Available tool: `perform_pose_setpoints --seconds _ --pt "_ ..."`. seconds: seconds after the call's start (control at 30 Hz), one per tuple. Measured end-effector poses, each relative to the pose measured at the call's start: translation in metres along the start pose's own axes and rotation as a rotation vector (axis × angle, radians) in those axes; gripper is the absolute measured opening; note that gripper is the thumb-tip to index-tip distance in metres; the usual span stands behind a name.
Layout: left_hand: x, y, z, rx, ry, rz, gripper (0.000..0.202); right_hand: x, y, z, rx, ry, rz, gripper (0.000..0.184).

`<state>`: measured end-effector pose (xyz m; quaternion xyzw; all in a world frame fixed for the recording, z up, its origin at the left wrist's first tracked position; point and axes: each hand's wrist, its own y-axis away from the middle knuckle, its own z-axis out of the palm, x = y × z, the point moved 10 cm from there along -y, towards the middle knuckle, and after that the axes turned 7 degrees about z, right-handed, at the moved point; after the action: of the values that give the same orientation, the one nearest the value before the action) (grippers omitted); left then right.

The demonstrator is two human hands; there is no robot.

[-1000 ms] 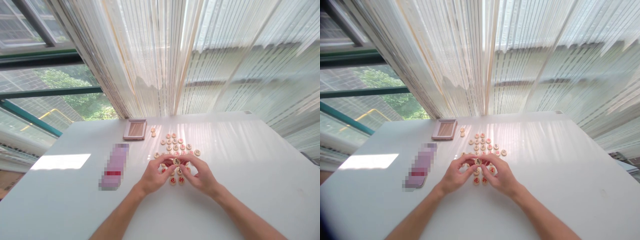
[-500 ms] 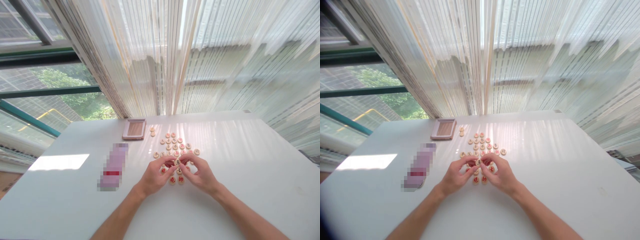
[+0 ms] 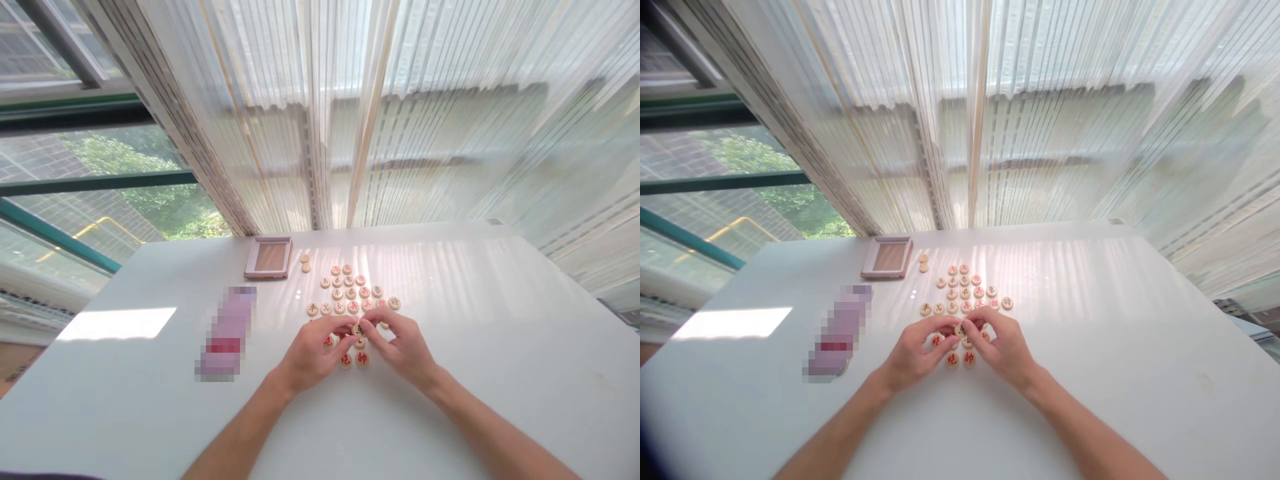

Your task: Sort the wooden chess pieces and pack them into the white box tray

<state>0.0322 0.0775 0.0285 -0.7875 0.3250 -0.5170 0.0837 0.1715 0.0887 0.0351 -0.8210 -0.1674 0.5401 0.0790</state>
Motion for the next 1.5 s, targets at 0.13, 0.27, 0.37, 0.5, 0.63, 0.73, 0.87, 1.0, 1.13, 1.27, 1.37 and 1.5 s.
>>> perform_pose_setpoints --seconds 0.13,0.27,0.37,0.5,0.63,0.73,0.87,1.0,1.13,1.27,1.37,1.5 --pt "-0.004 0.002 -0.001 0.029 0.017 -0.018 0.028 0.001 0.001 -0.001 0.011 0.003 -0.006 0.012" --pt "-0.007 0.001 -0.003 0.044 0.046 -0.060 0.027 0.002 0.002 -0.001 0.002 -0.021 -0.007 0.012" --pt "-0.009 0.000 -0.005 0.061 0.087 -0.102 0.027 -0.002 0.002 0.003 -0.044 -0.063 -0.032 0.016" --pt "-0.010 0.000 -0.007 0.065 0.125 -0.140 0.026 -0.008 0.003 0.007 -0.080 -0.071 -0.096 0.024" --pt "-0.012 0.001 -0.004 0.041 0.202 -0.183 0.026 -0.008 0.005 0.007 -0.078 -0.062 -0.109 0.025" --pt "-0.015 0.001 -0.003 0.045 0.264 -0.227 0.022 -0.010 0.006 0.008 -0.082 -0.074 -0.126 0.027" --pt "-0.017 0.001 0.001 0.033 0.326 -0.260 0.021 -0.013 0.008 0.010 -0.085 -0.073 -0.149 0.028" --pt "-0.018 0.002 -0.002 0.065 0.271 -0.275 0.019 -0.018 0.009 0.012 -0.082 -0.050 -0.193 0.031" --pt "-0.020 0.002 -0.006 0.114 0.251 -0.282 0.017 -0.020 0.010 0.014 -0.086 -0.018 -0.219 0.031" --pt "-0.022 0.002 -0.006 0.126 0.248 -0.296 0.018 -0.019 0.011 0.015 -0.083 0.010 -0.225 0.027" --pt "-0.023 0.002 -0.007 0.127 0.238 -0.298 0.019 -0.016 0.011 0.016 -0.088 0.025 -0.207 0.027" --pt "-0.023 0.003 -0.006 0.115 0.246 -0.305 0.021 -0.015 0.011 0.014 -0.062 0.033 -0.201 0.029"
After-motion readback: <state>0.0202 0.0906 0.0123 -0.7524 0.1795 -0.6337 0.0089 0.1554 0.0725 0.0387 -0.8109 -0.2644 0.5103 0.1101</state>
